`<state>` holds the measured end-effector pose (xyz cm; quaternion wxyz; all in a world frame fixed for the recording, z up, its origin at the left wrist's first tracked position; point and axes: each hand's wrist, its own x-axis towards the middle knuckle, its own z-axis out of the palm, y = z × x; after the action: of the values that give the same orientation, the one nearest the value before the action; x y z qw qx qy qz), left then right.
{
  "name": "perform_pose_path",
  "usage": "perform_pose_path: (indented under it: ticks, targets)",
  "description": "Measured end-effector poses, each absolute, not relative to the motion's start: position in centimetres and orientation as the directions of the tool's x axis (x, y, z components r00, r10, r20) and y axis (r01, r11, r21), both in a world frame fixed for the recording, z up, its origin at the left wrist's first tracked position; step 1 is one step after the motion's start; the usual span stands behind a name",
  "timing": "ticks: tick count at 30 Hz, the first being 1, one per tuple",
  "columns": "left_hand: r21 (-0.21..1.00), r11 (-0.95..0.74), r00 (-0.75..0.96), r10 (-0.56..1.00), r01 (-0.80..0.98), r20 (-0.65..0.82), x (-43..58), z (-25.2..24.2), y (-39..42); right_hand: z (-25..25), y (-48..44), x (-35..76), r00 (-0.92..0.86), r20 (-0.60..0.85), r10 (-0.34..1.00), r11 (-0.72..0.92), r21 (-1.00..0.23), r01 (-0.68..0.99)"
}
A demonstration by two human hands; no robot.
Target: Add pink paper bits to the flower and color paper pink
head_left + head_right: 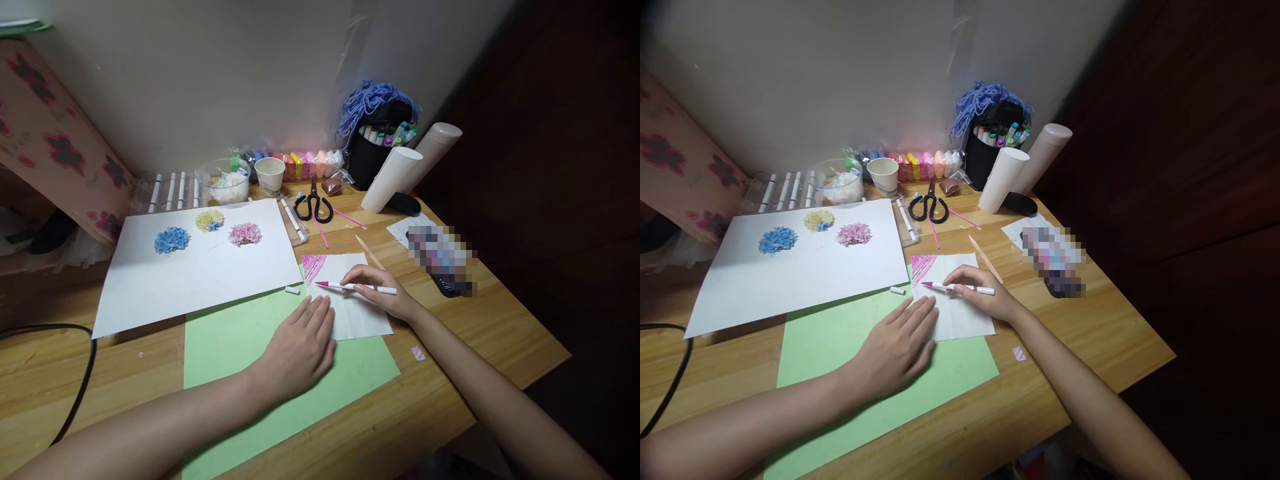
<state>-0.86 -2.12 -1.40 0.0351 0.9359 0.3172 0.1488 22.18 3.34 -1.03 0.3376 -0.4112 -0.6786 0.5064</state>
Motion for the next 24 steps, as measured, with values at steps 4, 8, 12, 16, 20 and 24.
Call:
perform_pose_path:
  ticks: [4, 8, 12, 16, 20, 24]
  targets:
    - [0.145, -0.788, 0.749, 0.614, 0.598, 0.249, -0.7, -1.5, -2.3, -1.0, 3.2, 22.1, -0.461, 0.021, 0.887, 0.138, -0.966, 0.221]
    - [0.132, -0.765, 0.732, 0.643, 0.631, 0.224, -0.6, -1.8, -2.2, -1.0, 3.0, 21.6, -0.437, 0.046, 0.898, 0.163, -0.959, 0.233]
    - [0.131, -0.726, 0.695, 0.686, 0.676, 0.216, -0.5, -1.9, -2.0, -1.0, 2.9, 21.0, -0.412, 0.066, 0.909, 0.171, -0.959, 0.225]
    - [0.119, -0.716, 0.677, 0.692, 0.688, 0.251, -0.5, -1.5, -2.0, -1.2, 2.9, 20.9, -0.396, 0.059, 0.916, 0.154, -0.965, 0.213]
    - [0.062, -0.692, 0.629, 0.686, 0.719, 0.366, -0.6, -1.2, -2.3, -1.3, 2.9, 20.9, -0.389, 0.025, 0.921, 0.129, -0.962, 0.242]
    - [0.043, -0.713, 0.639, 0.651, 0.699, 0.408, -0.6, -1.2, -2.4, -1.0, 2.8, 20.9, -0.403, -0.004, 0.915, 0.123, -0.950, 0.288]
